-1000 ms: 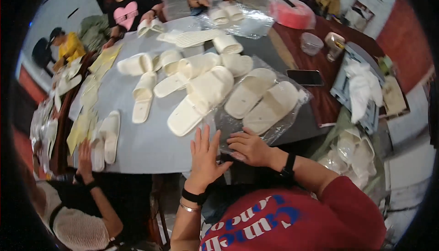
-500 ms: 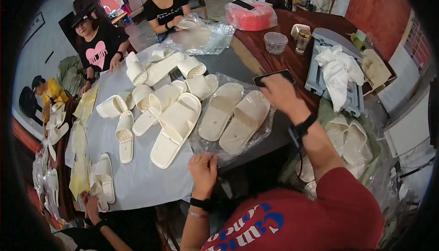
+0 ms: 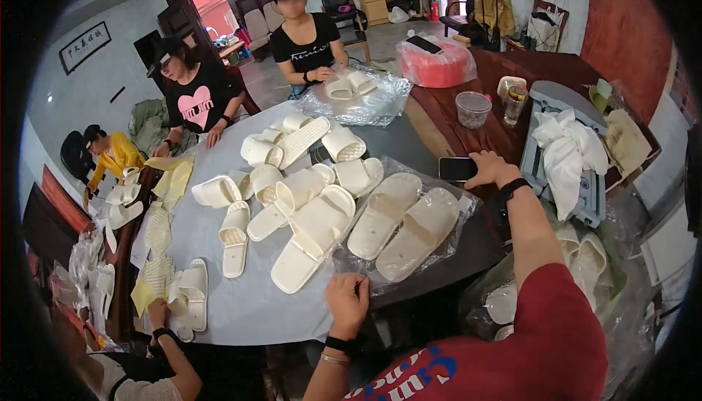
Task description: Packaging pairs of white slippers into clear plastic bags at a finishing table.
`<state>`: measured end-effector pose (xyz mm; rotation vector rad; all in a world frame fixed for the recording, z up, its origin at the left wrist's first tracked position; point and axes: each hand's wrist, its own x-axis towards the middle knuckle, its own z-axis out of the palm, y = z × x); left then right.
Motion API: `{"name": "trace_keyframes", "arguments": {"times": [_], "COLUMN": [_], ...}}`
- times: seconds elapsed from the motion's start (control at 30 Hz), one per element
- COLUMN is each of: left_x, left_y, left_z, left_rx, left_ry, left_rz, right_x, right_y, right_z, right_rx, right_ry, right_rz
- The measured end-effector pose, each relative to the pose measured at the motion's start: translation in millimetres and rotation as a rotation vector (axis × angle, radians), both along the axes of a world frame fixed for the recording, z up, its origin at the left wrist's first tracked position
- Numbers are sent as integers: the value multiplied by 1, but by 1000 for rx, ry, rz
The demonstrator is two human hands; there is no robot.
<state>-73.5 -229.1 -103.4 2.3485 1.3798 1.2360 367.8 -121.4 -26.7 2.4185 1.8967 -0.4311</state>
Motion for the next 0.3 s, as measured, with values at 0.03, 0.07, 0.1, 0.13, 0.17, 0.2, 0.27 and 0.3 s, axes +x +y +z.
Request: {"name": "trace_keyframes", "arguments": {"times": [0.03,0.07,0.1,0.13,0.17,0.2,0.27,0.3], "left_x": [-1,-1,-1,0,0,-1,-2,-2], "left_y": [-1,-1,0,1,2,3,4,5], "left_z": [1,1,3,4,4,4,2,-1], "left_rx": [-12,-13,1,14,14,15,21,26], "left_ry": [8,12,10,7,9,15,11,0], "left_rz": [9,11,10,8,6,5,-1,-6], "right_x": [-2,-5,-4,-3,-1,2,6,5], "right_y": [-2,-7,-8,-10,-12,-14,-18,-19], "right_z": [2,0,-2,-4,-6,-9,-15,-13], "right_rx": [9,75,76,96,115,114,167,123], "right_ry": [4,-34,-32,-43,-55,-53,-88,-111], "right_rz": [-46,-31,-31,-28,-27,-27,20,3]}}
